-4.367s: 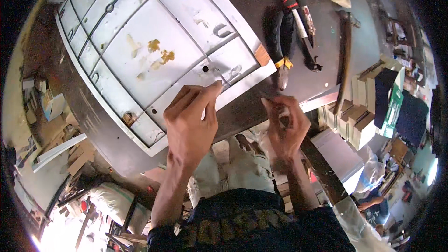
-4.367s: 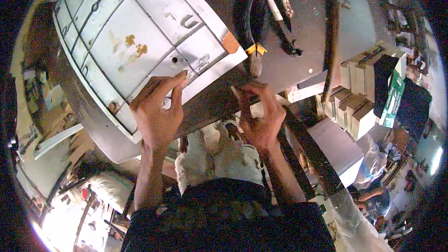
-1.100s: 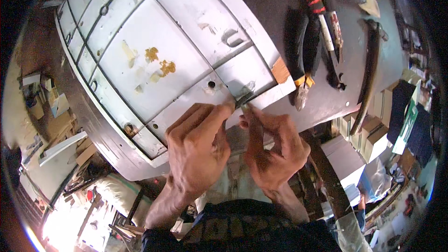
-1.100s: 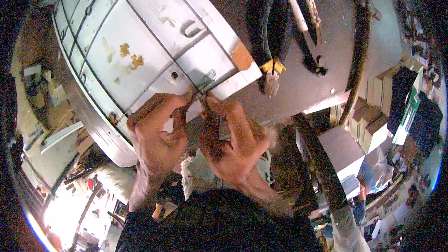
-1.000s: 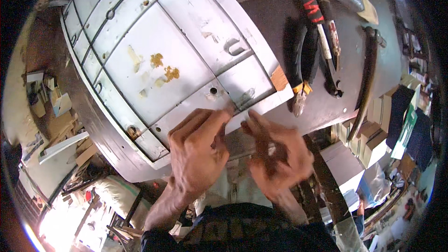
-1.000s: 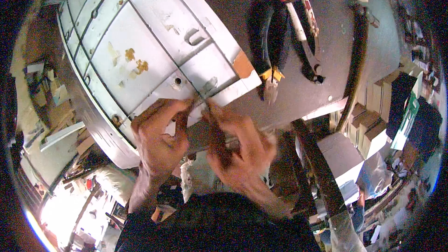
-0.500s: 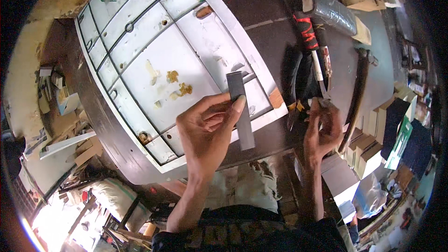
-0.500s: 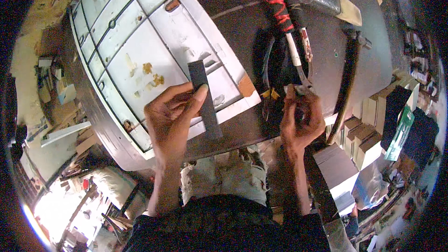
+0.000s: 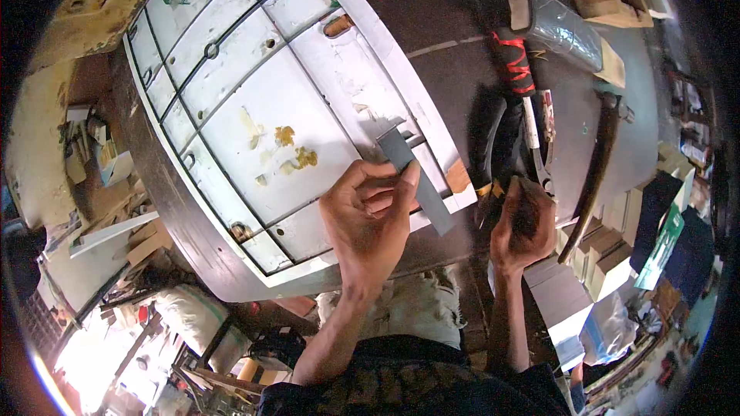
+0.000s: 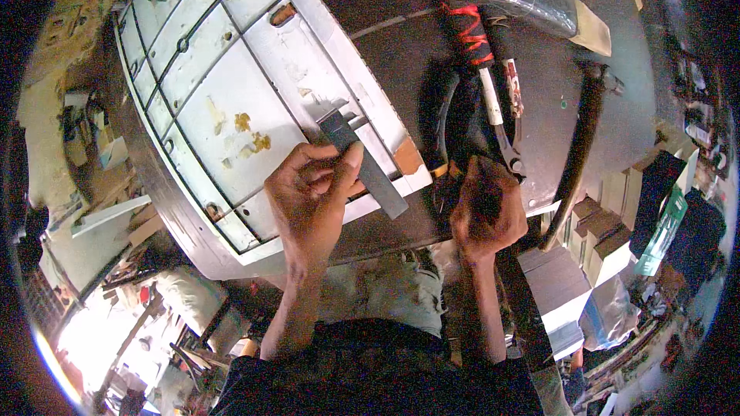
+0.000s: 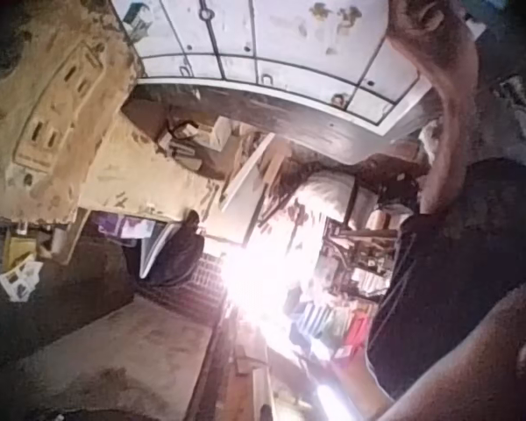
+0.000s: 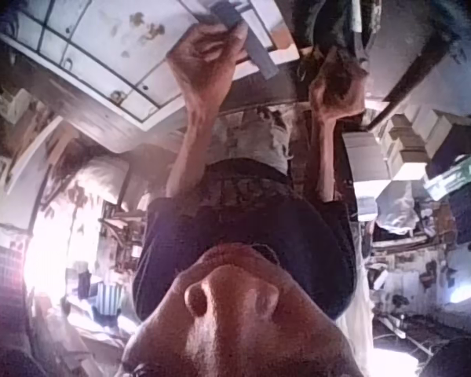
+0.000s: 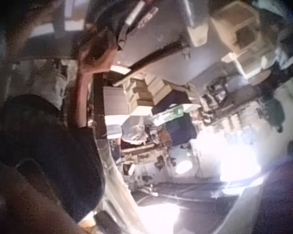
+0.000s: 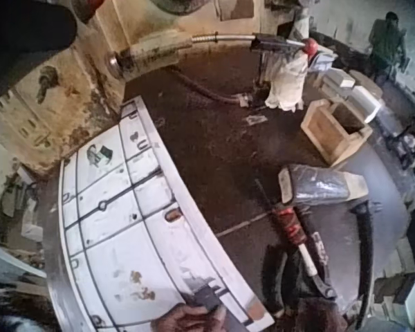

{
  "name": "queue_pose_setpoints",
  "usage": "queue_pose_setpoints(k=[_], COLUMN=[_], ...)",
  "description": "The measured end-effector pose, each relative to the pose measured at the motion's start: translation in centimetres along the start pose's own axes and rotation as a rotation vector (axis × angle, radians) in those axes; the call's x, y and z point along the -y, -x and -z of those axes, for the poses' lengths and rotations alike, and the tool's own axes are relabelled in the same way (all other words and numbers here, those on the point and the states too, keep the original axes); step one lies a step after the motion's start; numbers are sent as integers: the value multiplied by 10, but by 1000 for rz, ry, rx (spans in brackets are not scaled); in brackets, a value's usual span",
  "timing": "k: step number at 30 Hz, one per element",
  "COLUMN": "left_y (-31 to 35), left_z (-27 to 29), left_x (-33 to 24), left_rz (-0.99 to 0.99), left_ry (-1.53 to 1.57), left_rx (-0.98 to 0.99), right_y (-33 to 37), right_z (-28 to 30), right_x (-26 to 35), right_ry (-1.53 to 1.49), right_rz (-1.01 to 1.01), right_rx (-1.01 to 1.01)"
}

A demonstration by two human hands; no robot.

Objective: The person fits metal rules into a frame using pliers, smooths a metal piece on a bench grinder, and trims metal strips with a manual shearing machine.

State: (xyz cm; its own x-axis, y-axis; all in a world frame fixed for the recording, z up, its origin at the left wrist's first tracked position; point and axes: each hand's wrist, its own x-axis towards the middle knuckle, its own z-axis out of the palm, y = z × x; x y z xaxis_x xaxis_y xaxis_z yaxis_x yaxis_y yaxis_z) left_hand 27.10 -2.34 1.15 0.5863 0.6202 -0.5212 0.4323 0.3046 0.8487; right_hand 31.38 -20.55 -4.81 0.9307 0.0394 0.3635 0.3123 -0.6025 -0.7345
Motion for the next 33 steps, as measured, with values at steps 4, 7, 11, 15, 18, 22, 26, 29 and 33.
queue_pose_setpoints(k=[4, 7, 11, 15, 18, 22, 26, 29, 33], left_y=[0, 0, 0, 3, 18, 50, 73, 95, 141], left_z=[0, 0, -1, 4, 16, 35, 65, 92, 145], left_x=[1, 0, 1, -2, -17, -53, -66, -77, -90], left_rz=[-3, 7, -1, 65, 157, 137, 70, 10, -157], left_ry=[2, 3, 0, 59, 285, 362, 432, 509, 534], left_rx=[1, -2, -4, 29, 85, 5, -5, -31, -98], right_y=[2, 2, 1, -2, 1, -1, 4, 16, 50], right_z=[-2, -2, -1, 1, 1, 9, 7, 6, -21], right_x=[-2, -2, -1, 4, 4, 24, 66, 91, 137], right_ry=[24, 17, 23, 8, -61, -213, -317, -318, -350], right_rz=[-37, -32, -17, 2, -100, -347, 7, -18, 151], right_rx=[-19, -17, -15, -2, -2, 82, 120, 530, 1088])
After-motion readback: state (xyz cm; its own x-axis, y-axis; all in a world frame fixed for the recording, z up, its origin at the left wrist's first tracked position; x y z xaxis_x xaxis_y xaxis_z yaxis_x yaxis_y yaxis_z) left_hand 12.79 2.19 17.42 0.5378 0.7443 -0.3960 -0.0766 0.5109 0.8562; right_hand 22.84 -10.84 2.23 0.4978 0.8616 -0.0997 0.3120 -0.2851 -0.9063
